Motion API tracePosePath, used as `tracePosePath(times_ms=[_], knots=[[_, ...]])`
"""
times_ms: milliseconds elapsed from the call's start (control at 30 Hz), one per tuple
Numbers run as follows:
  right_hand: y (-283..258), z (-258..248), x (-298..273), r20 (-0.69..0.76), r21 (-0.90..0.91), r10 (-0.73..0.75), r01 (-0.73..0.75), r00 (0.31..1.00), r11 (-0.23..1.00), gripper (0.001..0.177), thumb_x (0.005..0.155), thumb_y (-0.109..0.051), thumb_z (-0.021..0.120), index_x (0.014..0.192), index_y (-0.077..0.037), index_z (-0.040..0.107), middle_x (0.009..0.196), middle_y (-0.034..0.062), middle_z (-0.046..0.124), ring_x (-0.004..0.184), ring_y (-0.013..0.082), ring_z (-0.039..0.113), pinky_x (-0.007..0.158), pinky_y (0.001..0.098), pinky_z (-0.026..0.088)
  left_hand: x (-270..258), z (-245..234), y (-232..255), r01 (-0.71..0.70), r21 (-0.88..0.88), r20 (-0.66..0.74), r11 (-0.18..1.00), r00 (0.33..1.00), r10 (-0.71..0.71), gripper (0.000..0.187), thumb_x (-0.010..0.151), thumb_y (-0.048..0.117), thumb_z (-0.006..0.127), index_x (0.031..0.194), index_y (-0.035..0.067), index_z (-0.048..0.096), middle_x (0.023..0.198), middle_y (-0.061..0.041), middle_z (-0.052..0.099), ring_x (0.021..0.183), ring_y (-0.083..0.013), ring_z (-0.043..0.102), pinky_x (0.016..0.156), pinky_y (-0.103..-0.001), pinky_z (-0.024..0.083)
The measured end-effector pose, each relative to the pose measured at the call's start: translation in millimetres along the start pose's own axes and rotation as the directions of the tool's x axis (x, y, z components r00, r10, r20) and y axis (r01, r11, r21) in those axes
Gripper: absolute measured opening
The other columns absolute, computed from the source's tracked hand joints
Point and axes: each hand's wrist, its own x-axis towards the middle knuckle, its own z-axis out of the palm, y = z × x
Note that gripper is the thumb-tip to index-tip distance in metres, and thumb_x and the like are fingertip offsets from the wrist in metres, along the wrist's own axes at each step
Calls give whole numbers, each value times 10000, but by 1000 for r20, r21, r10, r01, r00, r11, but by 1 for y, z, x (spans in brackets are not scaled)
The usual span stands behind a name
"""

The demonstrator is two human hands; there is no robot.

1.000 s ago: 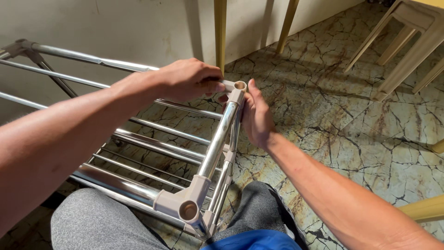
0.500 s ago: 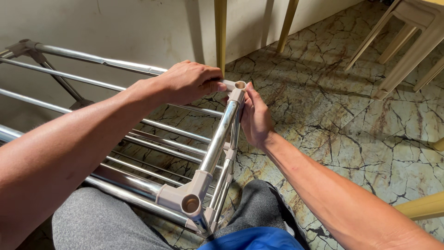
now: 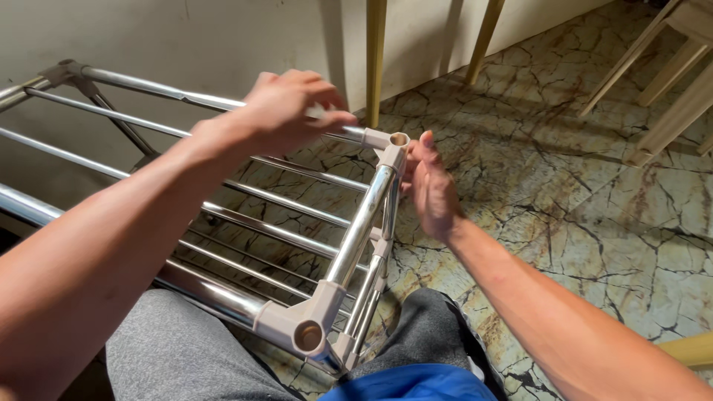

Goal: The person assembles a metal rack by connecting metal rods with plastic connectors. They insert rods into connectors, align the frame, and secure the joints to form a rectangular structure.

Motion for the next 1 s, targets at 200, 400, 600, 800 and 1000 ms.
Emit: tracePosePath(times_ms=[200, 400, 600, 800, 1000], knots=[[-20, 7, 9, 22, -59, -9, 10, 1000, 998, 658, 895, -737, 562, 1056, -101, 610, 802, 8, 570, 751, 154, 547, 774, 330, 465, -64, -44, -42, 529, -132, 113, 838, 848, -518, 611, 941, 634, 547, 1311, 156, 645, 1335, -94, 624, 1287, -275, 573, 1088, -471, 473], [-6, 7, 32, -83, -39, -71, 68, 994, 997, 505, 881, -563, 568, 1052, -93, 634, 849, 31, 565, 774, 157, 554, 741, 345, 520, -134, -49, -48, 604, 13, 156, 797, 786, -598, 742, 923, 720, 455, 1451, 206, 551, 1551, -124, 427, 1448, -326, 368, 1137, -554, 320], [-5, -16, 76, -72, 49, -70, 73, 995, 996, 510, 920, -524, 567, 1089, -51, 657, 974, 72, 665, 834, 150, 588, 753, 351, 531, -158, -42, -35, 617, -8, 64, 787, 786, -616, 718, 930, 710, 428, 1429, 213, 569, 1507, -94, 489, 1420, -304, 399, 1141, -532, 307], [5, -23, 84, -150, 109, 56, -40, 987, 993, 496, 911, -513, 565, 1114, -69, 654, 910, 66, 670, 797, 142, 625, 660, 350, 553, -153, -35, -23, 583, 12, -3, 813, 813, -583, 610, 985, 648, 425, 1331, 212, 674, 1314, -82, 668, 1266, -251, 558, 1064, -465, 323], [12, -26, 84, -161, 63, 88, -78, 983, 995, 528, 896, -521, 552, 1093, -42, 658, 861, 78, 664, 775, 168, 640, 640, 362, 571, -151, -37, -16, 641, 32, 35, 767, 766, -641, 542, 1009, 614, 422, 1262, 248, 731, 1118, -71, 753, 1155, -226, 621, 1081, -446, 329]])
